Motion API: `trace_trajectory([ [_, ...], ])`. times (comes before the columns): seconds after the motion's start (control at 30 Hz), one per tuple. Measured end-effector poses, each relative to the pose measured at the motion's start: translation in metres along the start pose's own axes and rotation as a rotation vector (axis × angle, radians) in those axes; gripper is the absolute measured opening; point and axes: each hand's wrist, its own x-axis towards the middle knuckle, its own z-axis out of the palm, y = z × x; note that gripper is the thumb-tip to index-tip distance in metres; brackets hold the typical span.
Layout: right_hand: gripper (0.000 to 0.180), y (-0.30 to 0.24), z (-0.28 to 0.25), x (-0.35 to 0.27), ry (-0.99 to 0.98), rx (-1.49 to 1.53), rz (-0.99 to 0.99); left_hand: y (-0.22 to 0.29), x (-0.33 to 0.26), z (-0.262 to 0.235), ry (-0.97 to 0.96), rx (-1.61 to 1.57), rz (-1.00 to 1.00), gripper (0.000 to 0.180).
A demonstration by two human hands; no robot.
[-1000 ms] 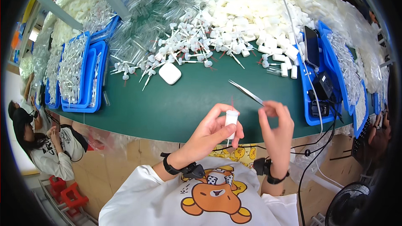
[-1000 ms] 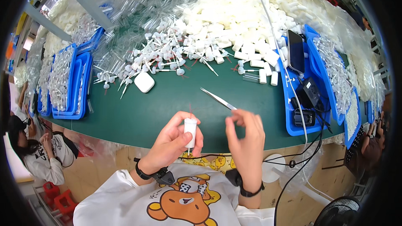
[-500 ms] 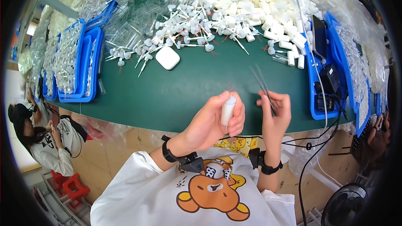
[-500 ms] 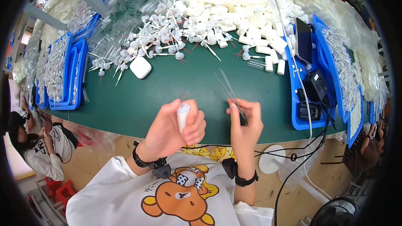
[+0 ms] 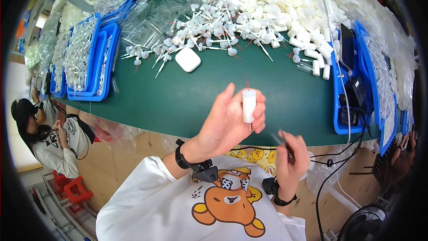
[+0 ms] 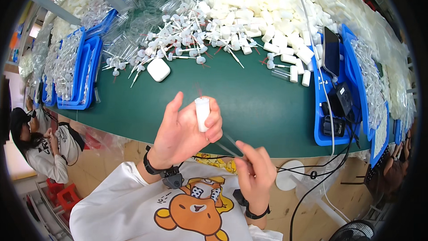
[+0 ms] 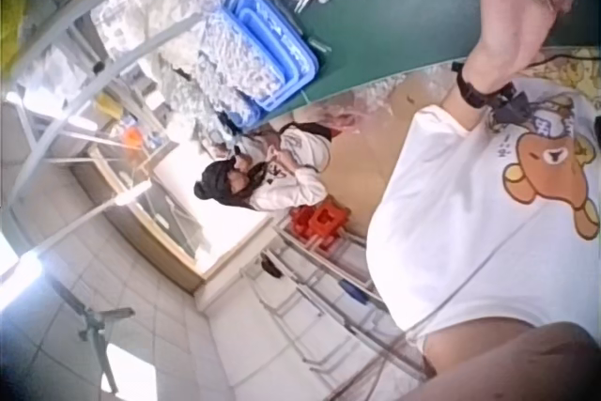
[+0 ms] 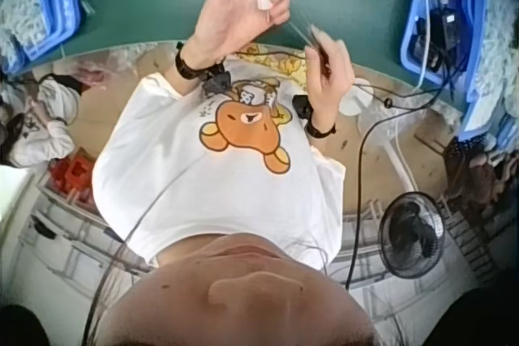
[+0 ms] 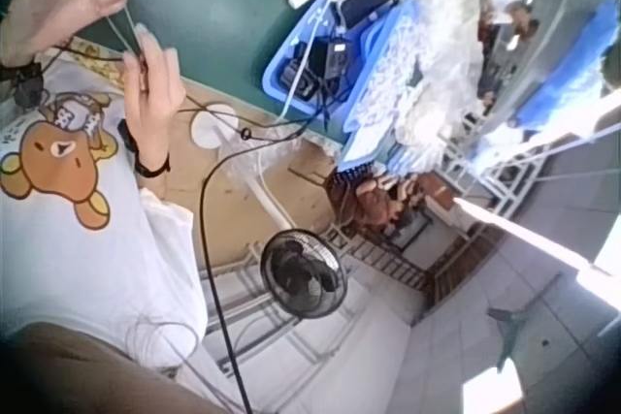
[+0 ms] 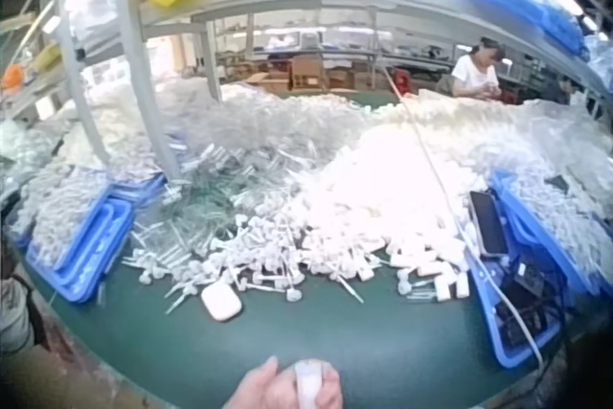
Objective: Assembling small white and clear plastic components at a factory workbench using hands and tweezers.
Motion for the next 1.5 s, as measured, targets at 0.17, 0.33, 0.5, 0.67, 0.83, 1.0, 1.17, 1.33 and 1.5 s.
trace_trajectory([
  [0.17,0.035,-0.009,0.005,0.002,-0.093,-0.152,-0.143,0.002,-0.006,0.005,-0.001,0.088,0.1,0.042],
  [0.33,0.034,-0.009,0.01,0.001,-0.099,-0.15,-0.167,0.004,-0.009,0.003,-0.178,0.123,0.151,0.043],
  [0.5,0.033,-0.012,0.009,0.003,-0.102,-0.14,-0.192,0.005,-0.009,-0.002,-0.257,0.038,0.178,0.039],
  [0.67,0.032,-0.015,0.018,0.005,-0.07,-0.132,-0.153,-0.002,-0.008,-0.004,-0.221,0.008,0.281,0.039],
  [0.83,0.031,-0.017,0.015,0.004,-0.05,-0.143,-0.141,0.0,-0.005,-0.007,-0.216,0.006,0.254,0.04],
  [1.0,0.03,-0.019,0.012,0.004,-0.054,-0.159,-0.124,-0.001,-0.005,-0.011,-0.243,0.009,0.24,0.038],
  [1.17,0.026,-0.018,0.015,0.004,-0.024,-0.177,-0.118,-0.009,-0.005,-0.009,-0.264,0.056,0.241,0.037],
  [1.33,0.025,-0.021,0.021,0.003,-0.013,-0.212,-0.117,-0.015,-0.007,-0.013,-0.254,0.142,0.278,0.037],
  [1.5,0.023,-0.017,0.021,-0.001,0.038,-0.198,-0.116,-0.024,-0.004,-0.01,-0.267,0.177,0.267,0.037],
])
